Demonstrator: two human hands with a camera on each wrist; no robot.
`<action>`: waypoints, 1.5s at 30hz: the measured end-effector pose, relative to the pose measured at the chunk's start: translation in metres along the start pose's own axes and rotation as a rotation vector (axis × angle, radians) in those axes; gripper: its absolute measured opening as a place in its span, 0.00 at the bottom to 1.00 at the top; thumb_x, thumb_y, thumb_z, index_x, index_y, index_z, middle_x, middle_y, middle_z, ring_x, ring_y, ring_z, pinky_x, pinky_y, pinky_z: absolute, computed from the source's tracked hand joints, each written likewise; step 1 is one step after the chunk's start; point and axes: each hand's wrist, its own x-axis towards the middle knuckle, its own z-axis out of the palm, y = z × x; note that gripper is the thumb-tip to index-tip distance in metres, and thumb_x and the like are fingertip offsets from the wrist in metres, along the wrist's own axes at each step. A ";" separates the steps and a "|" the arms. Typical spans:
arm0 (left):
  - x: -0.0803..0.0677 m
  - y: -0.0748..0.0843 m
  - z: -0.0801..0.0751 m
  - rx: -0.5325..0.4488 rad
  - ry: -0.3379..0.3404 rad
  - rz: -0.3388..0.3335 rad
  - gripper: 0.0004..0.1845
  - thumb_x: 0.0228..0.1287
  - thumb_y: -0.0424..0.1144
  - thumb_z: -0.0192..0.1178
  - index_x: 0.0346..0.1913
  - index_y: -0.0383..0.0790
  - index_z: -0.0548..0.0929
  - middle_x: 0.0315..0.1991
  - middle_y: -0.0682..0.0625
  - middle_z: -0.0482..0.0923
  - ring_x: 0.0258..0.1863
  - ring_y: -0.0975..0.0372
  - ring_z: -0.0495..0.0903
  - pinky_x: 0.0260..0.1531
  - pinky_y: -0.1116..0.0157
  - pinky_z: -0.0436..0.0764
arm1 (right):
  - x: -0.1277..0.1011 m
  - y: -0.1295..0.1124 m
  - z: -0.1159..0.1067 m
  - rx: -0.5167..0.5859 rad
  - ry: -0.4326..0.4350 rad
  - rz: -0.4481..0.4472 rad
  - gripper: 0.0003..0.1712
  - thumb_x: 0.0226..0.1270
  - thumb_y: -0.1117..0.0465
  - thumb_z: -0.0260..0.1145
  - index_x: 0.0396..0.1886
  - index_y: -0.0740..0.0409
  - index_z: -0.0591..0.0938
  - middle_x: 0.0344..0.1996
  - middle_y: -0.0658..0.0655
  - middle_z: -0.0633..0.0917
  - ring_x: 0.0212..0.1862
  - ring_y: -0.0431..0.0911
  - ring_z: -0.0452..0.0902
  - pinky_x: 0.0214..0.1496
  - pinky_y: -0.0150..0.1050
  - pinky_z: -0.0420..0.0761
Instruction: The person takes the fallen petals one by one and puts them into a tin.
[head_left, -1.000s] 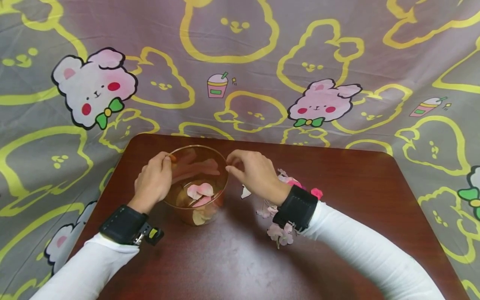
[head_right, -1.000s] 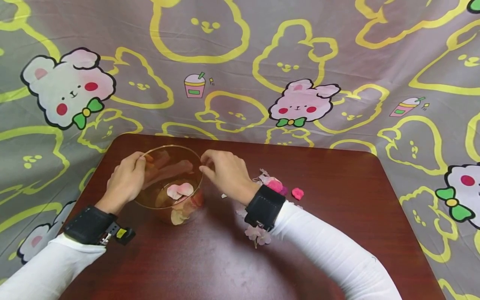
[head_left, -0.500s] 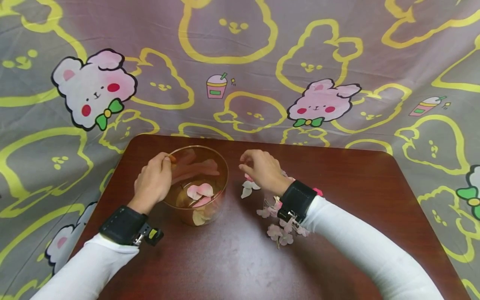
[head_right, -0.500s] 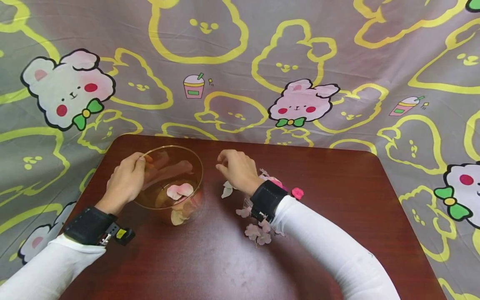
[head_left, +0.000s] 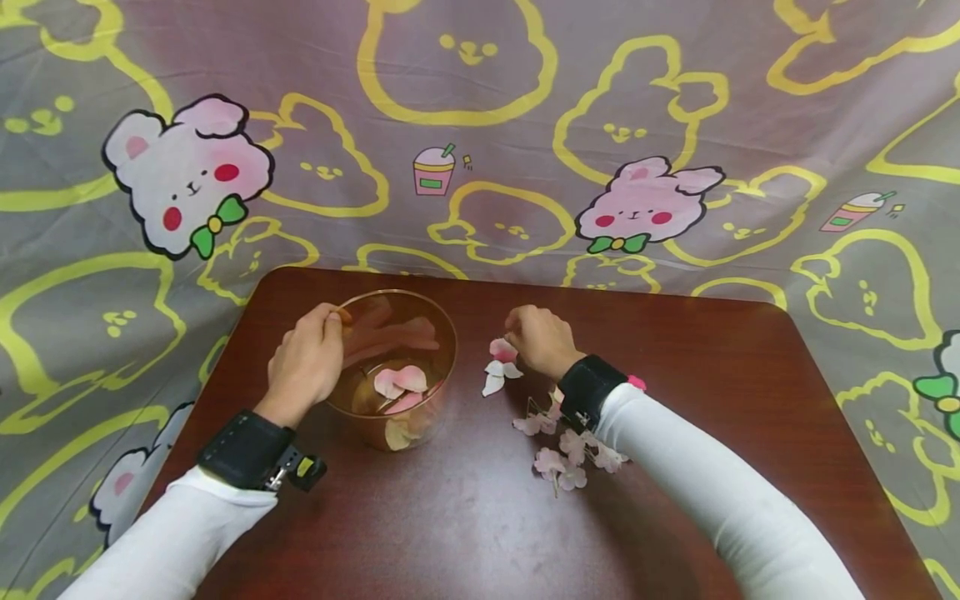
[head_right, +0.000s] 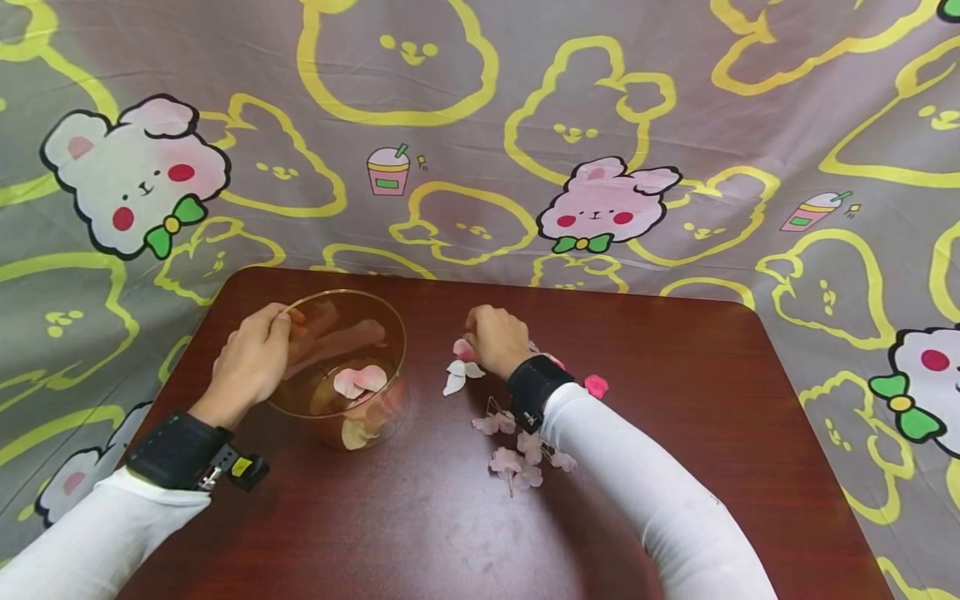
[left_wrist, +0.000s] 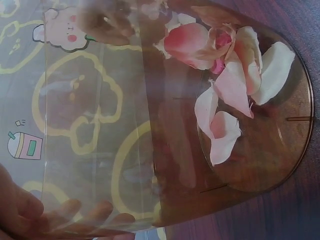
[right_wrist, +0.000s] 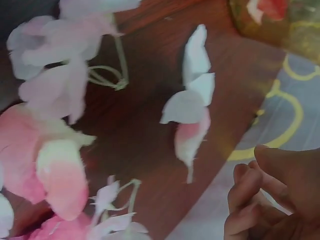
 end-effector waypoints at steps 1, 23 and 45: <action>0.000 0.000 0.000 0.000 0.000 0.001 0.27 0.82 0.51 0.28 0.61 0.44 0.77 0.61 0.38 0.80 0.56 0.35 0.79 0.44 0.38 0.73 | 0.001 0.002 0.002 -0.010 -0.011 0.007 0.10 0.68 0.58 0.66 0.46 0.53 0.87 0.41 0.55 0.90 0.45 0.54 0.87 0.44 0.54 0.82; 0.000 0.001 -0.001 0.001 -0.008 0.000 0.26 0.82 0.50 0.29 0.61 0.44 0.76 0.62 0.38 0.79 0.58 0.34 0.78 0.46 0.37 0.72 | 0.008 0.028 0.031 -0.151 -0.130 -0.066 0.12 0.71 0.64 0.63 0.47 0.51 0.90 0.47 0.55 0.90 0.50 0.52 0.87 0.50 0.53 0.84; 0.001 0.000 0.000 0.010 -0.007 -0.007 0.26 0.82 0.50 0.28 0.62 0.44 0.76 0.62 0.38 0.79 0.58 0.34 0.78 0.47 0.37 0.73 | 0.005 0.033 0.046 -0.299 0.008 -0.108 0.12 0.65 0.70 0.63 0.25 0.52 0.84 0.30 0.57 0.89 0.35 0.57 0.86 0.38 0.55 0.84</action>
